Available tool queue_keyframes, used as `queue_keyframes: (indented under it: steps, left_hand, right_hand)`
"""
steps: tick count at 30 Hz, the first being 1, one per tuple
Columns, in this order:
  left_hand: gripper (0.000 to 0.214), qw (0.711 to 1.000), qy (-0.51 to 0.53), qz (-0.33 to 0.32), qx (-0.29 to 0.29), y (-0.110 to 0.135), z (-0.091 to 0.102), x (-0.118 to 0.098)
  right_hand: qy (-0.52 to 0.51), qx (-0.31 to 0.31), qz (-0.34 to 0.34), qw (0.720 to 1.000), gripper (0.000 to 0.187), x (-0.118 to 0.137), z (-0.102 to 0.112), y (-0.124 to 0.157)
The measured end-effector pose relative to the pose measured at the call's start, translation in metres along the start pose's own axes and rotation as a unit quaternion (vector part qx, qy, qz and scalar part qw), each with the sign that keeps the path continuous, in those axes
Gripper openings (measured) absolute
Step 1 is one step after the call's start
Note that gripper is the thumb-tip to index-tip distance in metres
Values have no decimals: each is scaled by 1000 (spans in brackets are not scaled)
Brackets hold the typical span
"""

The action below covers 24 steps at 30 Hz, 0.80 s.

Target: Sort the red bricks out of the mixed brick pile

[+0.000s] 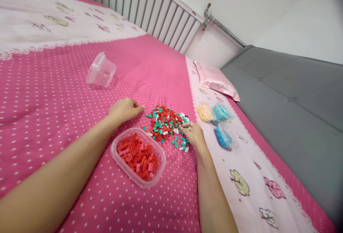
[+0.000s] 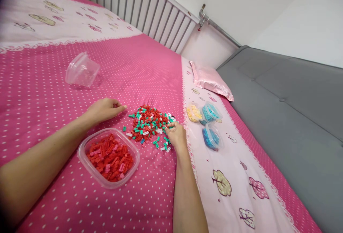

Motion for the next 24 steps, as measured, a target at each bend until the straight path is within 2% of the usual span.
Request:
queue_keyframes:
  steps: [4, 11, 16, 21, 24]
  left_hand:
    - [49, 1000, 1, 2, -2, 0, 0, 0]
    - [48, 1000, -4, 1, -2, 0, 0, 0]
    - [47, 1000, 5, 2, -8, 0, 0, 1]
    - [46, 1000, 11, 0, -6, 0, 0, 1]
    - [46, 1000, 11, -2, -7, 0, 0, 1]
  right_hand:
    - [-29, -13, -8, 999, 26, -1, 1, 0]
    - [-75, -36, -7, 996, 38, -3, 4, -1]
    - [-154, -35, -21, 987, 38, -1, 4, 2]
    - [-281, -68, -48, 956, 38, 6, 12, 7]
    - [-395, -62, -98, 911, 35, 4, 10, 9]
Point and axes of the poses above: each hand's wrist, its own y-axis away from the middle knuckle, its own z-axis out of the back of the hand, x = y × z, the point moved 10 cm from there along -y, towards the middle knuckle, and after that the axes turned 4 degrees about -x, right-handed, at the moved point
